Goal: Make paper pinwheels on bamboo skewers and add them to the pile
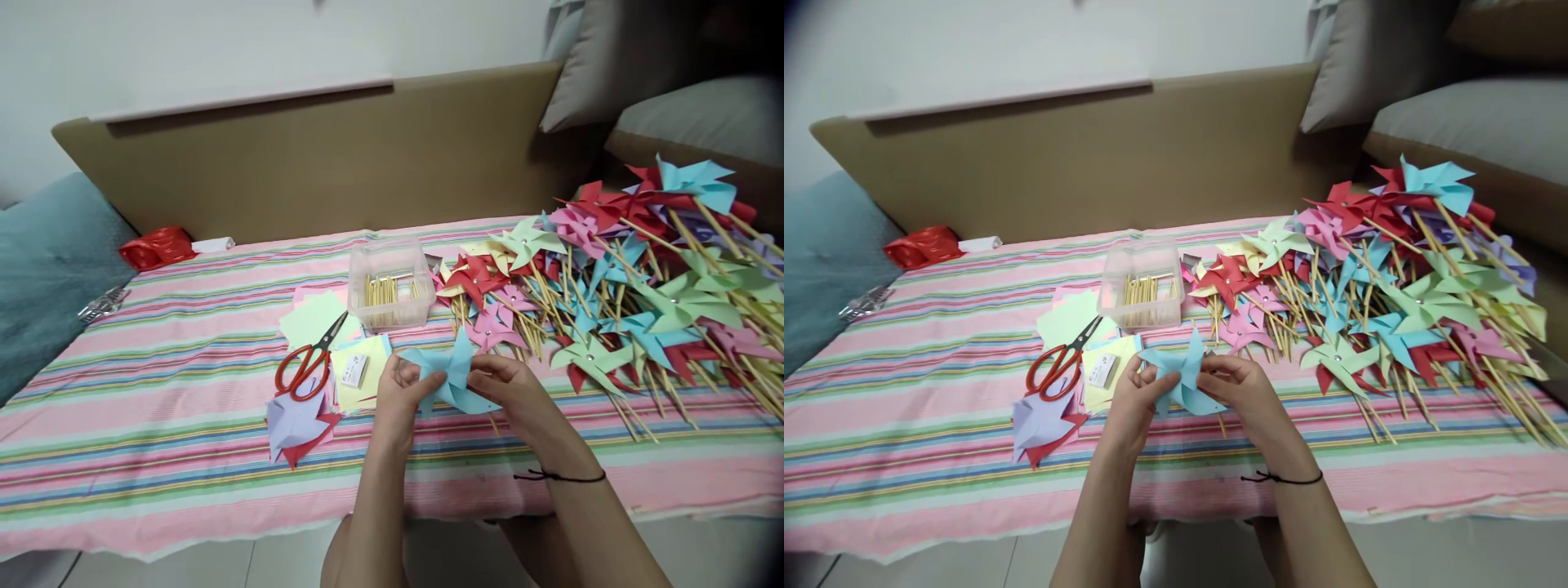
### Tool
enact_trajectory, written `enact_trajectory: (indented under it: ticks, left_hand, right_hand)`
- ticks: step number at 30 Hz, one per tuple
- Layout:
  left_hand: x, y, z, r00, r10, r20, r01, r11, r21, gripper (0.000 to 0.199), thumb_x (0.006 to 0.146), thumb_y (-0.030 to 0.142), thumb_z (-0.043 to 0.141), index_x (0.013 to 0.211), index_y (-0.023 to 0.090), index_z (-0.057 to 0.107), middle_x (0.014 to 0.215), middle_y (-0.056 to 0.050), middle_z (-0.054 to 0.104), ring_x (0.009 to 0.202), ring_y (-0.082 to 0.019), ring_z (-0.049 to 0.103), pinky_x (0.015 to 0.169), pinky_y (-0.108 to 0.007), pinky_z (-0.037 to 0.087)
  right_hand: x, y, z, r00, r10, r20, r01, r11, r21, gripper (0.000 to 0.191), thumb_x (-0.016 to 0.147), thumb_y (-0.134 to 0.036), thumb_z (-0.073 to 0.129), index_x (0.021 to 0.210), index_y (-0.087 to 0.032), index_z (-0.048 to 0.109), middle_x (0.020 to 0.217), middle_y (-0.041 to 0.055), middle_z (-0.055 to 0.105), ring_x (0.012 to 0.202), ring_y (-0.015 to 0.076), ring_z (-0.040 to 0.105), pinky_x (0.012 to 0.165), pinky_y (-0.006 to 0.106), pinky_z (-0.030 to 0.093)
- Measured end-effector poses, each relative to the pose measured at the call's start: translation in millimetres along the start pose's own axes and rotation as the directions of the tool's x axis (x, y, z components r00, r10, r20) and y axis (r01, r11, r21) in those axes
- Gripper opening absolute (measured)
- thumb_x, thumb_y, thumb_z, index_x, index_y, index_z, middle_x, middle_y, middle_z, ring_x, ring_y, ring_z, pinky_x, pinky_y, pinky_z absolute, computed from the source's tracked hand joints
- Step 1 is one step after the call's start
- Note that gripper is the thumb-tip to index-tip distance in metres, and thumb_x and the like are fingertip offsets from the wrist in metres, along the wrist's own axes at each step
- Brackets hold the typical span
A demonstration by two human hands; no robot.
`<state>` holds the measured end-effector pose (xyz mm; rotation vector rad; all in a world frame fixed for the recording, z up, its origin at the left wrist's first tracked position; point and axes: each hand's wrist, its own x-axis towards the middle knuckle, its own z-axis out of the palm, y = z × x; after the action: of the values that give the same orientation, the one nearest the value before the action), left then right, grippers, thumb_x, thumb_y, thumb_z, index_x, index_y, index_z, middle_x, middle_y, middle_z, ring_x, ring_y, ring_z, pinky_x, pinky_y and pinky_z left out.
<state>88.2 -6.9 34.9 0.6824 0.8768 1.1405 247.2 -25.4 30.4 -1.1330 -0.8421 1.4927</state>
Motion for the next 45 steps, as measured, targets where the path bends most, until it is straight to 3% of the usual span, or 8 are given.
enact_trajectory:
  ticks: [5,12,23,30,36,45]
  left_hand:
    - [0.3,-1.5,0.7,1.000,0.000,0.024,0.000,1.000,0.030,0.049,0.051,0.021,0.085,0.090,0.017,0.055,0.067,0.000,0.070,0.055,-0.013,0.063,0.054,-0.024,0.050]
    - [-2.0,3.9,0.6,0.998,0.028,0.054,-0.032,0.997,0.075,0.044,0.056,0.019,0.083,0.089,0.018,0.054,0.067,0.001,0.071,0.060,-0.012,0.063,0.059,-0.023,0.051]
    - [-0.9,1.4,1.9,0.998,0.048,0.040,-0.052,0.993,0.107,0.047,0.056,0.019,0.083,0.090,0.018,0.050,0.064,0.002,0.070,0.055,-0.012,0.062,0.057,-0.023,0.050]
    - [-0.2,1.5,3.2,0.997,0.073,0.018,-0.075,0.986,0.149,0.045,0.060,0.022,0.081,0.094,0.017,0.051,0.069,0.001,0.070,0.059,-0.012,0.063,0.058,-0.023,0.050]
    - [4.0,-1.2,3.2,0.992,0.127,-0.014,-0.120,0.965,0.232,0.047,0.058,0.018,0.079,0.092,0.019,0.046,0.067,0.003,0.068,0.061,-0.013,0.064,0.060,-0.023,0.050]
    - [4.2,-2.8,5.8,0.990,0.142,-0.016,-0.133,0.953,0.272,0.041,0.060,0.018,0.078,0.089,0.018,0.048,0.067,0.002,0.067,0.062,-0.013,0.065,0.061,-0.023,0.051]
  right_hand:
    - [3.8,3.9,-3.0,0.999,0.029,0.018,-0.029,1.000,-0.007,0.033,0.053,-0.043,0.086,0.073,-0.020,0.073,0.062,-0.0002,0.064,0.056,0.0126,0.056,0.054,0.026,0.046]
    - [5.5,3.0,-3.7,0.998,0.031,0.051,-0.029,0.999,-0.037,0.032,0.054,-0.043,0.085,0.072,-0.020,0.072,0.060,-0.0011,0.060,0.054,0.0105,0.051,0.052,0.025,0.042]
    - [4.4,1.7,-2.8,1.000,-0.005,-0.002,0.005,0.993,-0.118,0.030,0.062,-0.043,0.081,0.079,-0.020,0.074,0.066,0.0015,0.065,0.061,0.0152,0.060,0.055,0.028,0.049]
    - [5.0,0.0,-5.1,1.000,-0.010,-0.014,0.010,0.999,-0.035,0.027,0.064,-0.041,0.079,0.082,-0.022,0.074,0.072,0.0007,0.069,0.066,0.0133,0.062,0.062,0.026,0.050]
    - [5.5,1.5,2.3,0.994,-0.108,-0.030,0.105,0.990,-0.096,0.029,0.060,-0.033,0.082,0.085,-0.021,0.073,0.080,0.0027,0.072,0.074,0.0178,0.065,0.065,0.029,0.052]
    - [6.9,8.0,2.0,0.981,-0.164,-0.102,0.154,0.983,-0.104,0.024,0.061,-0.033,0.081,0.080,-0.021,0.074,0.077,0.0029,0.073,0.072,0.0199,0.068,0.063,0.031,0.054]
